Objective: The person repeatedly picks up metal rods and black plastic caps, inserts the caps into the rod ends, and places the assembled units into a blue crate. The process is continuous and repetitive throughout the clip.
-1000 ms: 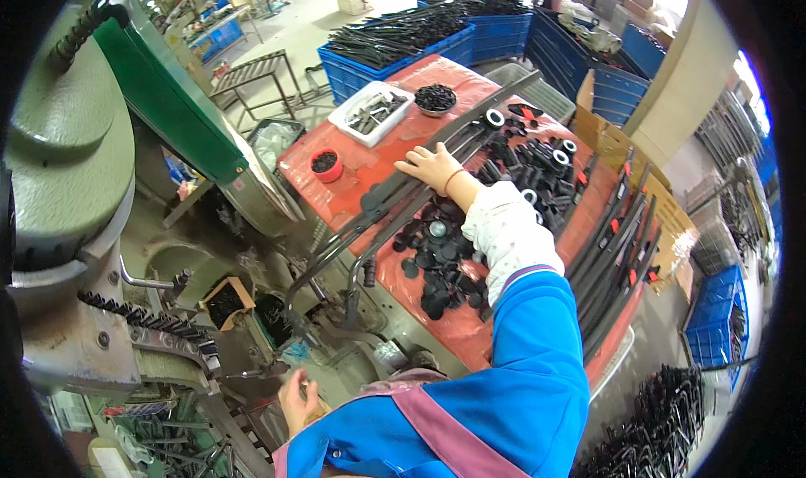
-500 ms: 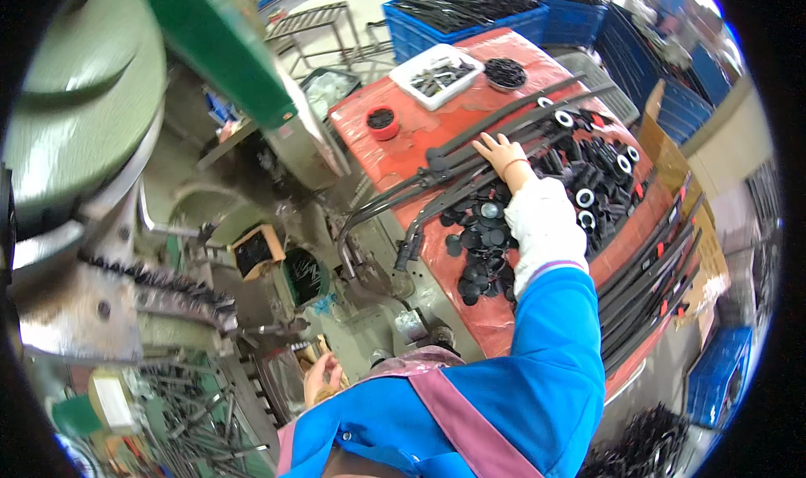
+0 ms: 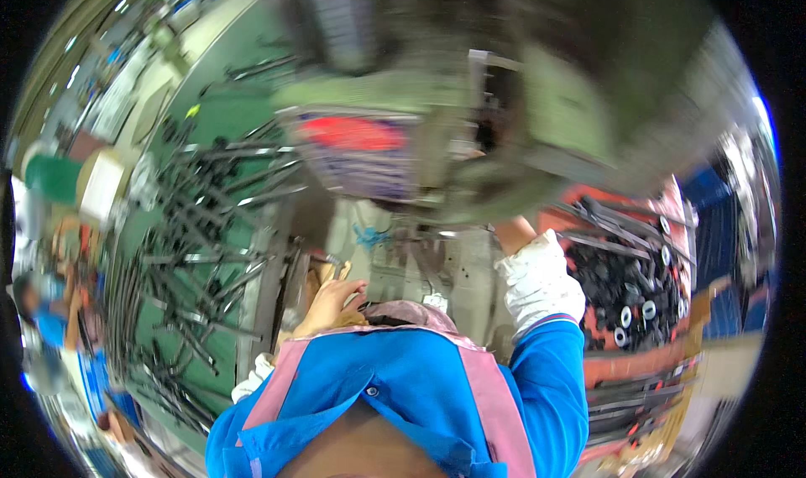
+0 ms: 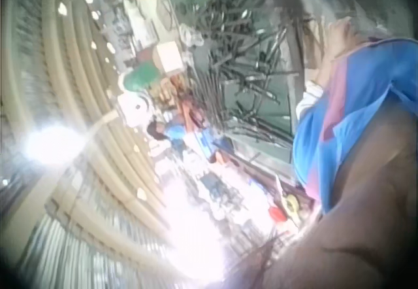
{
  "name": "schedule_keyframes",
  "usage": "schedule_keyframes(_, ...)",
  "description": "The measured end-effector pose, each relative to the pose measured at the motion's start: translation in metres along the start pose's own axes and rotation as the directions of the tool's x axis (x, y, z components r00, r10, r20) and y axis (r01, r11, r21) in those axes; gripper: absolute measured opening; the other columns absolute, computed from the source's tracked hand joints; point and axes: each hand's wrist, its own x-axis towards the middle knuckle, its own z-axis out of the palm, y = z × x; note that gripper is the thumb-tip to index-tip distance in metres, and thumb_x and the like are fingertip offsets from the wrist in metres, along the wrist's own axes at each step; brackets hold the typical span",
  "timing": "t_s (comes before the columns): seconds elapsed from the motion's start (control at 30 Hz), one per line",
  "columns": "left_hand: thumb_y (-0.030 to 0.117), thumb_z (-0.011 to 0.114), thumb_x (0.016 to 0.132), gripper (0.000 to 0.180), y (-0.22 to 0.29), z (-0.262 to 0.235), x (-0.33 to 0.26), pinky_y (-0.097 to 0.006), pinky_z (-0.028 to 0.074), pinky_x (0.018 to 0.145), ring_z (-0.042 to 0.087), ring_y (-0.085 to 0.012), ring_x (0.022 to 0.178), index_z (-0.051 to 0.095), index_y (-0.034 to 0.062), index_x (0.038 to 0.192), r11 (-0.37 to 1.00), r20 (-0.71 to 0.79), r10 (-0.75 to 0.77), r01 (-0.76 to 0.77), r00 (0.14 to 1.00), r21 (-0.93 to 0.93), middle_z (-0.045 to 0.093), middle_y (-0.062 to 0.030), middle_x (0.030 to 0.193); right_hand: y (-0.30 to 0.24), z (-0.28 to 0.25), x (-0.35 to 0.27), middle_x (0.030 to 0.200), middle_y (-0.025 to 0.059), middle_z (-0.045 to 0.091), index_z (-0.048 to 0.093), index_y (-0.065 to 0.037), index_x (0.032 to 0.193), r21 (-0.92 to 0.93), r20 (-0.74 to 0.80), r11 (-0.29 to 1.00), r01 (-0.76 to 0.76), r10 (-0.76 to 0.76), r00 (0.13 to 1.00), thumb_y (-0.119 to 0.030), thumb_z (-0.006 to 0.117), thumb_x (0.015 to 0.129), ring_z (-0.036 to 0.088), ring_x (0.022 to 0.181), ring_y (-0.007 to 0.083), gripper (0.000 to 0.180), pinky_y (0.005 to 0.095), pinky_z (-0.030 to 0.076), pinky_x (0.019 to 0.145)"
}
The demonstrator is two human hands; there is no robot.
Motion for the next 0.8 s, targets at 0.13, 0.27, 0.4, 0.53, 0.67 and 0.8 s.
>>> schedule_keyframes(0.13,0.022,0.063,0.089,0.027,-0.046,-0.03,-0.038,-0.043,0.048,0.079,0.065,-0.032,0.092,0.064,0.0066,0.112,0.994,-0.093,-0.108,0.106,0.99,-0.027,0.069,-0.0121,0.098,-0.002,0.075,0.063,0.092,0.017,0.064,0.07,-0.008,0.091,-0.081,0.191,0.997,0.014,0.002,0.982,-0.023,0.064,0.081,0.063,0.088,0.0358,0.019,0.0472,0.051,0.076)
schedule_keyframes(0.27,0.021,0.063,0.089,0.025,-0.073,-0.068,-0.078,-0.045,0.05,0.075,0.066,-0.0332,0.087,0.065,0.0058,0.109,0.956,-0.146,-0.281,0.264,0.949,-0.125,0.069,-0.0136,0.095,0.005,0.144,0.099,0.092,0.018,0.062,0.071,-0.008,0.089,-0.151,0.34,0.988,-0.031,0.082,0.937,-0.023,0.065,0.08,0.062,0.089,0.0367,0.018,0.0489,0.05,0.076)
schedule_keyframes(0.4,0.019,0.063,0.087,0.023,-0.084,-0.09,-0.104,-0.045,0.051,0.074,0.066,-0.034,0.082,0.065,0.0069,0.107,0.932,-0.231,-0.36,0.342,0.904,-0.116,0.069,-0.014,0.09,-0.016,0.153,0.101,0.096,0.0135,0.063,0.071,-0.008,0.086,-0.141,0.239,0.961,-0.239,0.267,0.934,-0.026,0.067,0.081,0.063,0.091,0.0357,0.019,0.0462,0.051,0.077)
schedule_keyframes(0.53,0.02,0.062,0.088,0.024,-0.105,-0.096,-0.109,-0.044,0.05,0.078,0.065,-0.0339,0.087,0.064,0.0071,0.108,0.913,-0.155,-0.399,0.376,0.904,-0.158,0.068,-0.0144,0.095,-0.025,0.14,0.099,0.093,0.0109,0.063,0.069,-0.008,0.089,-0.155,0.289,0.958,-0.239,0.276,0.917,-0.025,0.068,0.081,0.064,0.09,0.0337,0.019,0.0455,0.051,0.076)
schedule_keyframes(0.67,0.022,0.061,0.089,0.027,-0.117,-0.102,-0.106,-0.044,0.049,0.079,0.064,-0.0341,0.092,0.062,0.0089,0.113,0.932,-0.084,-0.36,0.354,0.929,-0.079,0.068,-0.0137,0.098,-0.028,0.146,0.096,0.098,0.0124,0.064,0.063,-0.007,0.091,-0.19,0.231,0.942,-0.278,0.318,0.919,-0.021,0.059,0.087,0.063,0.089,0.0358,0.015,0.0462,0.051,0.077)
schedule_keyframes(0.8,0.022,0.062,0.091,0.029,-0.127,-0.107,-0.108,-0.041,0.048,0.081,0.064,-0.031,0.09,0.063,0.0095,0.116,0.953,-0.094,-0.301,0.301,0.949,-0.014,0.068,-0.0101,0.095,-0.022,0.146,0.091,0.079,0.0146,0.066,0.061,-0.006,0.087,-0.029,0.181,0.927,-0.375,0.374,0.91,-0.015,0.063,0.079,0.065,0.075,0.0345,0.013,0.0424,0.051,0.068)
